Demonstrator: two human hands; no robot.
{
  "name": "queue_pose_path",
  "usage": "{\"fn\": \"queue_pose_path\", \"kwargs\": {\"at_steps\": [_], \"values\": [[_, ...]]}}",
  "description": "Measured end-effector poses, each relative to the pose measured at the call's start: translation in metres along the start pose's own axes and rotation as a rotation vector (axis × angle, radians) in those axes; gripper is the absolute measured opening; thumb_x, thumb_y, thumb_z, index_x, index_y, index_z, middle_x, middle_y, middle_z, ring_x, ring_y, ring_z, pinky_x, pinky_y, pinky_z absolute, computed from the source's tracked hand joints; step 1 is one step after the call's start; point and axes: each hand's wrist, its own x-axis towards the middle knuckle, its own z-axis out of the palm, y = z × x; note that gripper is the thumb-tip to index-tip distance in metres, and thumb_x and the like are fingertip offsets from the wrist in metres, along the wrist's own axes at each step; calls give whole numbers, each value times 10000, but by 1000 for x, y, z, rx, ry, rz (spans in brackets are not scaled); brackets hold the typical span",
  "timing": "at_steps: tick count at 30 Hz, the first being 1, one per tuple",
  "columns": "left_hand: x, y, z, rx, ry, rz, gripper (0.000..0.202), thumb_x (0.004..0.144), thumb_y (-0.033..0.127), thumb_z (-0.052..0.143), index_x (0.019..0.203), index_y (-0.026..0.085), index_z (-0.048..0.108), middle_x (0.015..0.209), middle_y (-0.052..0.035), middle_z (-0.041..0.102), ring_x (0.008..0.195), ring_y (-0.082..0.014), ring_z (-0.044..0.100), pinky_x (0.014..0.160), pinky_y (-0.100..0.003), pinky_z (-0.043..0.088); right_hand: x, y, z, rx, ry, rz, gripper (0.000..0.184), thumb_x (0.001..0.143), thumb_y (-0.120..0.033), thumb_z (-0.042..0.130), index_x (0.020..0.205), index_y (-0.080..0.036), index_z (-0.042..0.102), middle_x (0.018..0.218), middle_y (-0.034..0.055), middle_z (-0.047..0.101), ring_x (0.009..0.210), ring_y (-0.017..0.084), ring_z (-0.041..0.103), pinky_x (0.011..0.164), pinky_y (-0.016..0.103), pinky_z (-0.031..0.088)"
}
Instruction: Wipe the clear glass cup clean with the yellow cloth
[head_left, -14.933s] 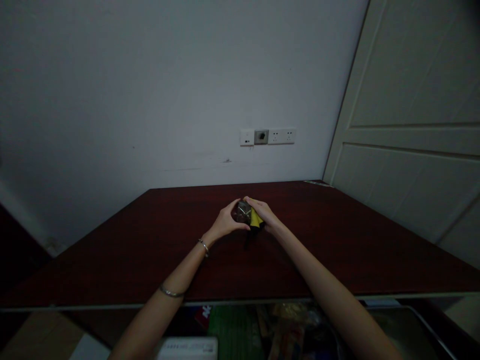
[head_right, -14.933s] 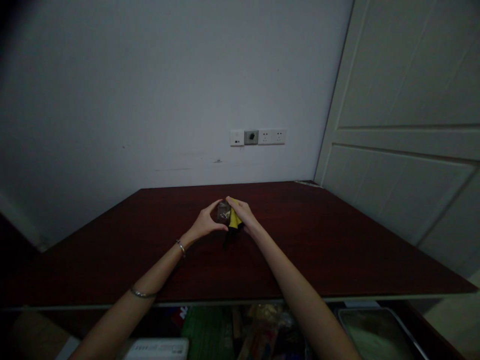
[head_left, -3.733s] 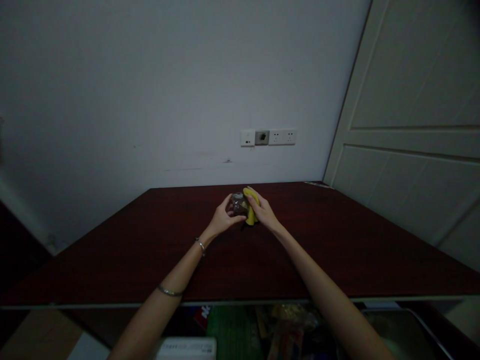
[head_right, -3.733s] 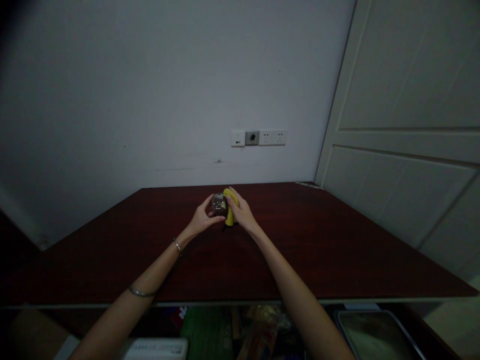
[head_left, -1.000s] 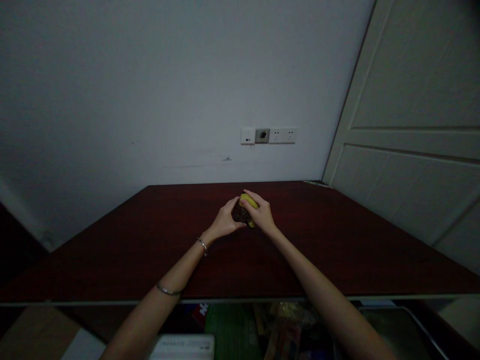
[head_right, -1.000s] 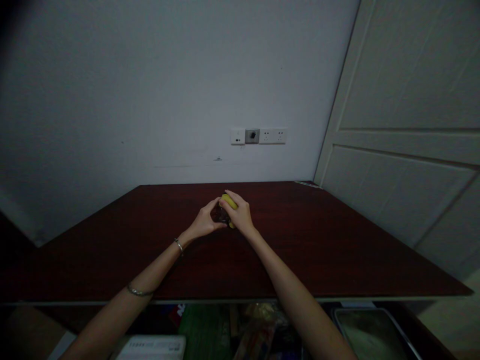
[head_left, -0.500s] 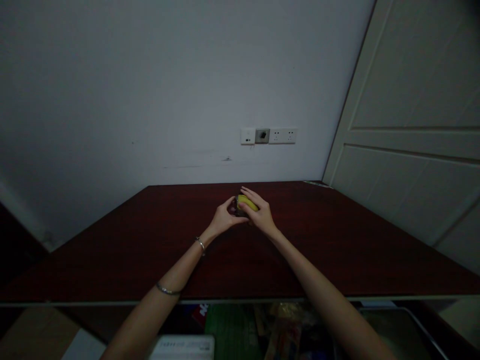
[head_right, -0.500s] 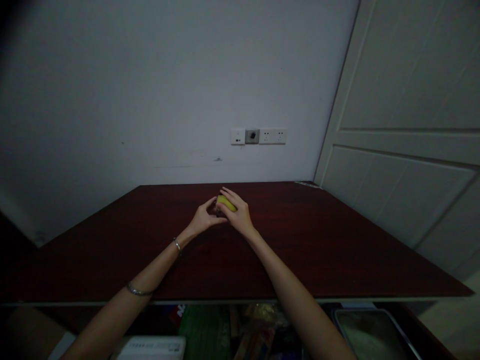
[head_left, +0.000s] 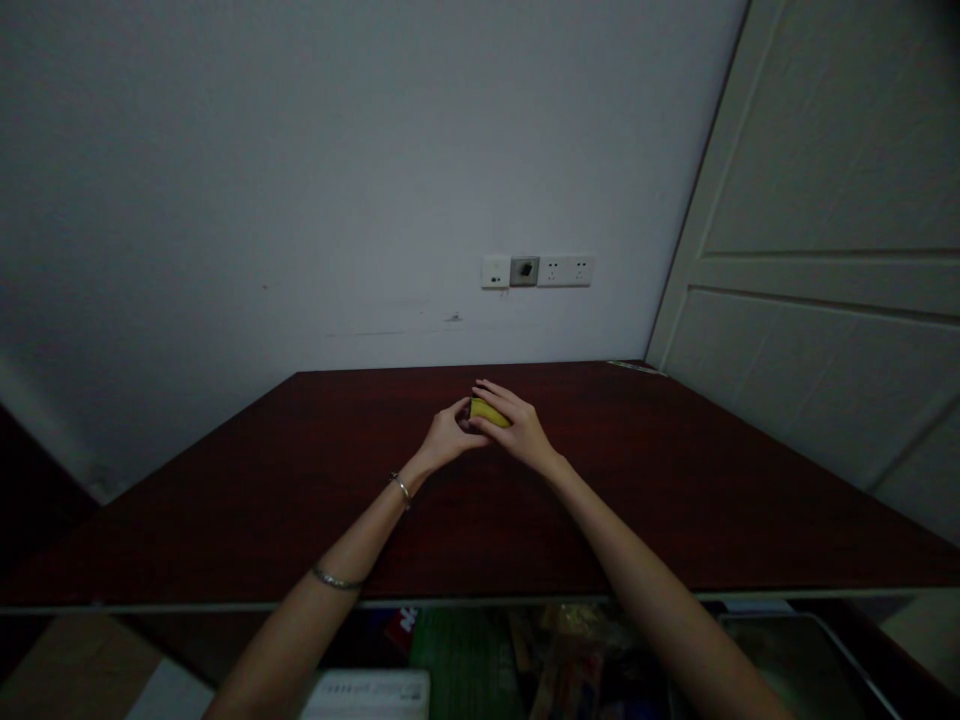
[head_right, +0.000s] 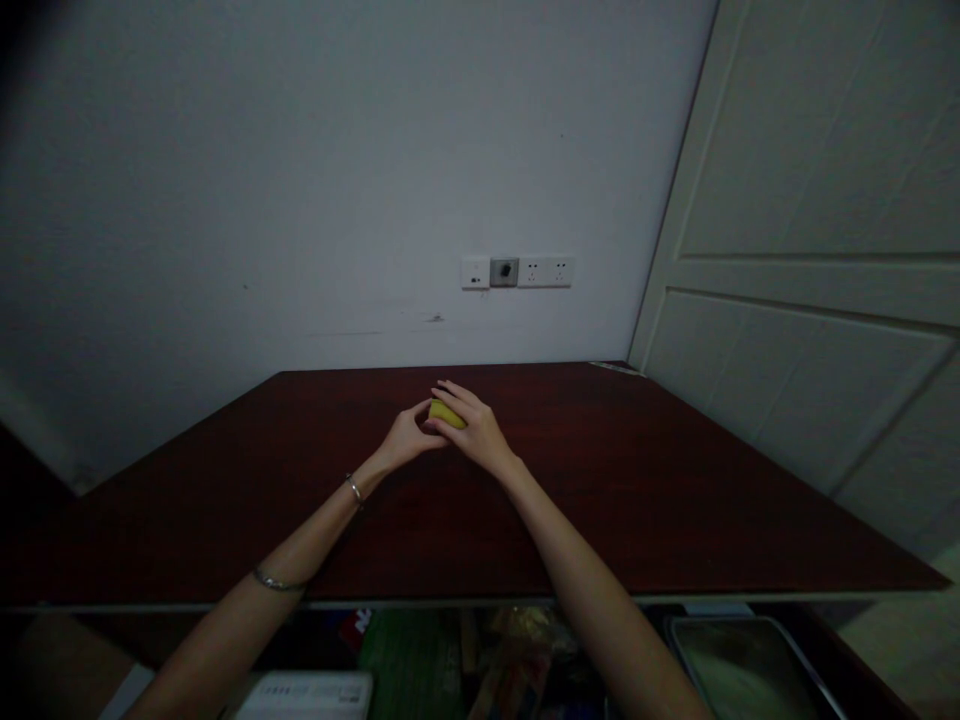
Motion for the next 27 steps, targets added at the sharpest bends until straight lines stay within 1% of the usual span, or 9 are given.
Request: {"fn": "queue_pose_path", "kwargs": {"at_steps": [2,4,7,9,15,17,21,23,27], "values": [[0,0,1,-63,4,-47,694,521,226,770,1149,81,512,1029,-116,628,826,-189,612,741,-320,502,2,4,0,54,70,64,425,735,-346,617,1148,-252,579,1245,42,543,1155,204,496,1018,367,355],[1,-1,2,-133,14,-86,786,485,222,797,1189,76,479,1101,-150,602,886,-212,611,797,-358,497,5,8,1,136,169,201,404,761,-377,575,1135,-227,590,1182,55,592,1085,208,550,971,371,404],[1,-1,3,-230,13,-125,792,458,202,812,1175,87,496,1140,-160,589,937,-234,610,851,-392,486,7,12,3,244,227,375,424,763,-417,558,1124,-200,599,1090,68,645,1002,220,598,899,379,460],[1,0,3,-288,15,-151,740,455,190,812,1133,93,531,1138,-151,597,955,-240,609,870,-398,481,6,10,3,275,221,371,425,755,-411,572,1123,-201,600,1107,70,637,1016,227,591,905,383,455],[3,2,-1,-392,60,-184,529,546,206,766,1028,84,585,1067,-138,640,959,-255,613,861,-416,484,2,-5,5,234,134,82,381,724,-321,632,1098,-250,615,1242,45,547,1176,205,479,1032,361,330],[3,2,-2,-381,54,-173,569,526,192,776,1047,81,576,1072,-140,638,961,-253,614,867,-406,483,3,-4,5,257,146,122,386,730,-331,626,1105,-242,611,1232,49,555,1165,207,489,1026,361,338],[1,4,-1,-339,-28,-144,704,473,170,804,1120,87,540,1123,-144,613,948,-245,622,873,-392,486,6,11,5,388,240,389,440,742,-427,589,1117,-197,605,1141,72,618,1035,237,581,930,388,432],[0,4,-1,-331,-68,-123,722,476,171,804,1139,92,530,1141,-143,603,944,-242,624,869,-392,489,7,20,5,457,265,478,462,736,-461,583,1100,-178,614,1105,81,637,996,242,600,899,388,454],[0,4,0,-315,-59,-99,693,482,173,799,1121,92,544,1131,-137,609,941,-233,623,866,-381,490,6,22,6,490,259,489,459,736,-472,576,1077,-169,626,1103,86,638,1004,242,596,902,384,450]]}}
